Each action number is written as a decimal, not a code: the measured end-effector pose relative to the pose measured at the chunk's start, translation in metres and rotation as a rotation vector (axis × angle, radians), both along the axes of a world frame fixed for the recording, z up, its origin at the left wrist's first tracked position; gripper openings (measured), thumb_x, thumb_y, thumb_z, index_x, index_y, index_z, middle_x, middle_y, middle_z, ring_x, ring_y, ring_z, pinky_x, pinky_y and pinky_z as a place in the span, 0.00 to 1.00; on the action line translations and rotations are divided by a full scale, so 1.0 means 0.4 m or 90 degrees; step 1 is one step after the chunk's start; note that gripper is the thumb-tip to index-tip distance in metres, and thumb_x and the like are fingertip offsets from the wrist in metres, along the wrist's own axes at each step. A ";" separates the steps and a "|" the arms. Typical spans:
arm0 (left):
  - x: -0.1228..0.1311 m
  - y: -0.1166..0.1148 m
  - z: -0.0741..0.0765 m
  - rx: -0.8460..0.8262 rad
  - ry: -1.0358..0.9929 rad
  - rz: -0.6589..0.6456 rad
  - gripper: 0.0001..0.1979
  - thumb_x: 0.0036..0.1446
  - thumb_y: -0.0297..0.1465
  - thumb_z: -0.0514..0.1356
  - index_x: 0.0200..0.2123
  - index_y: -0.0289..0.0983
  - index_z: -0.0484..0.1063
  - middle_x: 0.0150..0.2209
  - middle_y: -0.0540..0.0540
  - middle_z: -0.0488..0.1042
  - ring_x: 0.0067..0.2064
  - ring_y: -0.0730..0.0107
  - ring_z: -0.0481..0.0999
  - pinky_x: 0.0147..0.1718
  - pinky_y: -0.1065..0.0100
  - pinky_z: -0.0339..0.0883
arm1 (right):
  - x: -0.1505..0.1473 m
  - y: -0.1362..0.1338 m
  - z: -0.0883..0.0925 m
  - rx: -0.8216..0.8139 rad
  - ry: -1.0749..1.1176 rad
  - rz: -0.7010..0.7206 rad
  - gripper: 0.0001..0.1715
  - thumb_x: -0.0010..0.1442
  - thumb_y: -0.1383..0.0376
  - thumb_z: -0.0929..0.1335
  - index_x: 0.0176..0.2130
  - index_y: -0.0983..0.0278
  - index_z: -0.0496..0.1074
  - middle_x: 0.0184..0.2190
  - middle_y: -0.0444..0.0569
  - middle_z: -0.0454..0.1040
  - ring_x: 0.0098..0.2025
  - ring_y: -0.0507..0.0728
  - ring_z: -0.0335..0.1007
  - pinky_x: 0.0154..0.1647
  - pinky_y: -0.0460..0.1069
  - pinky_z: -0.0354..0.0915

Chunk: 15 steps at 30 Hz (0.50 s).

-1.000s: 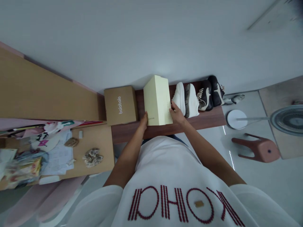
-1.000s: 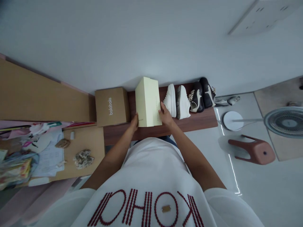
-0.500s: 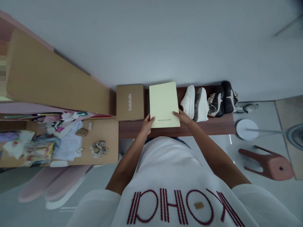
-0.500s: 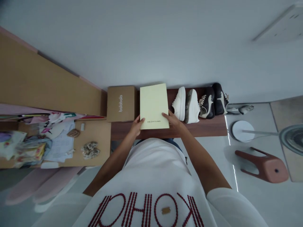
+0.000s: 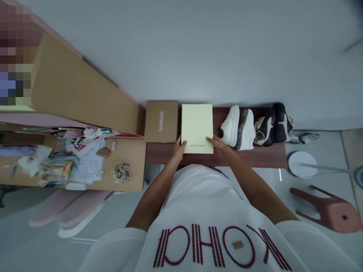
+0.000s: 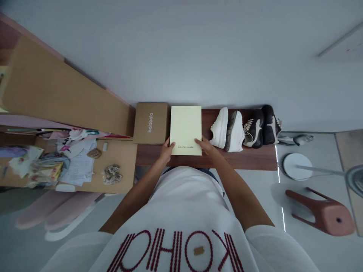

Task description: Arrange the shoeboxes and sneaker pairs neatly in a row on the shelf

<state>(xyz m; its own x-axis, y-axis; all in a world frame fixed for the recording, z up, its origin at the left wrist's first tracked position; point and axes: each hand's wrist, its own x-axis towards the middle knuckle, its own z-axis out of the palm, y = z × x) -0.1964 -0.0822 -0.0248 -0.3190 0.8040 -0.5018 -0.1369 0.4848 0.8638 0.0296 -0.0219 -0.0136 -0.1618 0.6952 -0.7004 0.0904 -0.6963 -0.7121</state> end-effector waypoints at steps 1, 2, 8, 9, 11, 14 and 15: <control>0.002 0.005 -0.004 -0.005 0.022 -0.002 0.30 0.64 0.31 0.63 0.69 0.41 0.67 0.65 0.42 0.74 0.64 0.59 0.75 0.64 0.58 0.67 | -0.004 0.003 -0.007 0.011 0.005 -0.008 0.24 0.62 0.57 0.74 0.55 0.60 0.71 0.55 0.57 0.80 0.54 0.65 0.78 0.60 0.68 0.73; 0.003 0.011 -0.006 -0.009 0.046 -0.005 0.30 0.65 0.31 0.62 0.69 0.41 0.66 0.65 0.42 0.74 0.65 0.59 0.74 0.65 0.58 0.67 | -0.008 0.008 -0.013 0.025 0.011 -0.015 0.25 0.62 0.56 0.74 0.55 0.61 0.71 0.55 0.57 0.80 0.54 0.65 0.79 0.60 0.67 0.73; 0.001 0.067 0.007 -0.035 0.176 -0.060 0.29 0.67 0.28 0.57 0.71 0.40 0.63 0.66 0.42 0.73 0.66 0.62 0.72 0.67 0.59 0.62 | -0.026 0.043 -0.045 0.083 0.048 -0.021 0.31 0.61 0.54 0.74 0.58 0.61 0.68 0.54 0.57 0.80 0.51 0.63 0.80 0.58 0.67 0.74; 0.001 0.074 0.010 -0.042 0.196 -0.066 0.29 0.67 0.28 0.56 0.71 0.39 0.63 0.67 0.41 0.72 0.67 0.62 0.72 0.68 0.59 0.62 | -0.028 0.047 -0.049 0.089 0.046 -0.019 0.31 0.61 0.54 0.74 0.59 0.62 0.67 0.54 0.57 0.80 0.50 0.63 0.80 0.58 0.66 0.74; 0.002 0.083 0.017 -0.052 0.226 -0.081 0.29 0.68 0.28 0.56 0.71 0.38 0.63 0.68 0.39 0.71 0.68 0.61 0.71 0.68 0.58 0.61 | -0.031 0.053 -0.056 0.106 0.036 -0.011 0.32 0.62 0.53 0.72 0.60 0.63 0.67 0.55 0.58 0.79 0.51 0.62 0.79 0.57 0.65 0.74; 0.007 0.088 0.028 -0.072 0.255 -0.096 0.30 0.68 0.29 0.55 0.72 0.39 0.60 0.69 0.39 0.69 0.70 0.60 0.68 0.69 0.56 0.60 | -0.029 0.055 -0.066 0.164 0.000 0.011 0.37 0.62 0.49 0.72 0.63 0.64 0.66 0.57 0.60 0.78 0.53 0.63 0.79 0.59 0.65 0.74; 0.009 0.087 0.035 -0.081 0.270 -0.094 0.31 0.68 0.29 0.55 0.72 0.38 0.59 0.70 0.37 0.67 0.71 0.59 0.66 0.70 0.55 0.58 | -0.025 0.054 -0.068 0.195 -0.027 0.021 0.39 0.62 0.47 0.72 0.63 0.64 0.66 0.58 0.61 0.78 0.55 0.64 0.78 0.60 0.65 0.72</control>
<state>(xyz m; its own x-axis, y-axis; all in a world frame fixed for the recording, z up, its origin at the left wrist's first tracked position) -0.1927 -0.0475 -0.0110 -0.4044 0.7964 -0.4496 0.2933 0.5786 0.7611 0.0195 -0.0004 -0.0408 -0.1626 0.8696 -0.4662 0.1434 -0.4466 -0.8832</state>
